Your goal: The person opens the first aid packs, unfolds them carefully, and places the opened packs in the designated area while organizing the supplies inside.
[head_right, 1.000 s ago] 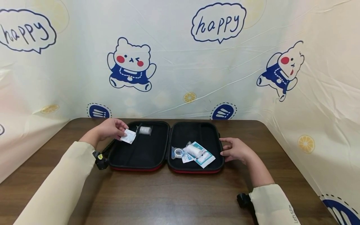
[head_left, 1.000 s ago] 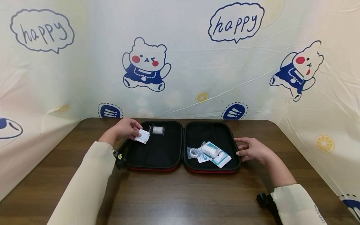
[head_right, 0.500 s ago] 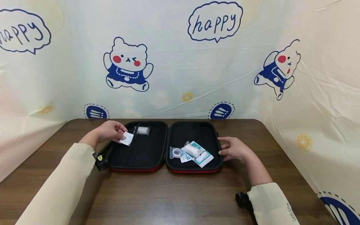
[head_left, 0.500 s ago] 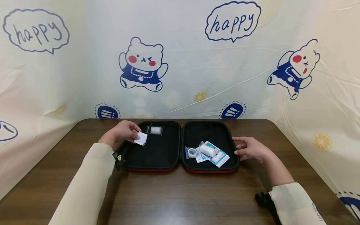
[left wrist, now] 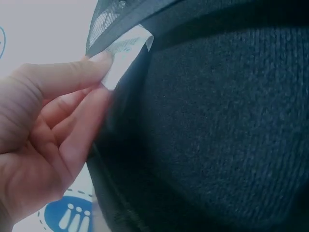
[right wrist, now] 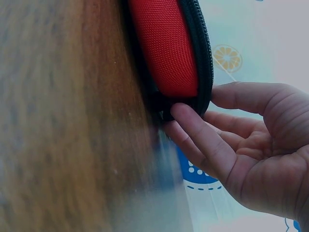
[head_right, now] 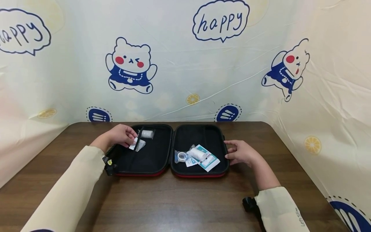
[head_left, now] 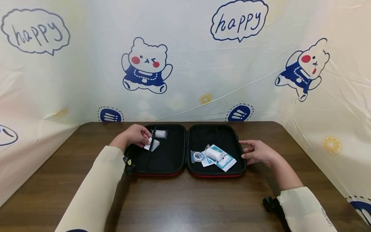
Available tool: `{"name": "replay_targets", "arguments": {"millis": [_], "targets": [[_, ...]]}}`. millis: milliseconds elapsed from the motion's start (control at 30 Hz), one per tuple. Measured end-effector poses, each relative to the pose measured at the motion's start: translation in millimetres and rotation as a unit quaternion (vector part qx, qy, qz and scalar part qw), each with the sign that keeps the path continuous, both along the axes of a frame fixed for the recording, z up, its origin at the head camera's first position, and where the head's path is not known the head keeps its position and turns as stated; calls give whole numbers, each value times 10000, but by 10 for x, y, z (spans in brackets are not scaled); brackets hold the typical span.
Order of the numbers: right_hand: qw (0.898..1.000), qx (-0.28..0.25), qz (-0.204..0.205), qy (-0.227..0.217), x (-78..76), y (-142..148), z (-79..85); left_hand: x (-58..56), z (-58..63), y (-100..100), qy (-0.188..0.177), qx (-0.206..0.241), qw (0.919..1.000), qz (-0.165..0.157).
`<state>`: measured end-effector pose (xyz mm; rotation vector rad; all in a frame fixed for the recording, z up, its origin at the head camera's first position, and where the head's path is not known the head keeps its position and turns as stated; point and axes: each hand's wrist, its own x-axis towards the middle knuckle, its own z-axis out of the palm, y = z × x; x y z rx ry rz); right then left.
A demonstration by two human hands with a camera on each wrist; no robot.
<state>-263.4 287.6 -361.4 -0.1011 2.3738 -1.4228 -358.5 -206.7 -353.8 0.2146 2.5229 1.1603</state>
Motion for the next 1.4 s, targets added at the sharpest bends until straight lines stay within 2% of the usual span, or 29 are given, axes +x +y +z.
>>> {"name": "replay_targets", "arguments": {"millis": [200, 533, 833, 933, 1233, 1333, 1400], "targets": [[10000, -7, -16, 6, -5, 5, 12, -17, 9, 27, -91, 25, 9999, 62], [10000, 30, -58, 6, -1, 8, 23, -83, -61, 98, -181, 64, 9996, 209], [10000, 7, -54, 9, 0, 11, 21, -78, -111, 108, -598, 707, 9951, 335], [10000, 5, -15, 13, 1, 14, 22, -84, -128, 110, -625, 783, 9947, 243], [10000, 6, -10, 13, 3, 19, 17, -58, -119, 130, -723, 555, 9958, -83], [10000, -3, -16, -3, -2, 16, 12, -56, -112, 136, -768, 570, 9954, 38], [10000, -2, 2, 4, -5, 15, 15, -52, -93, 147, -660, 391, 9969, 156]]}}
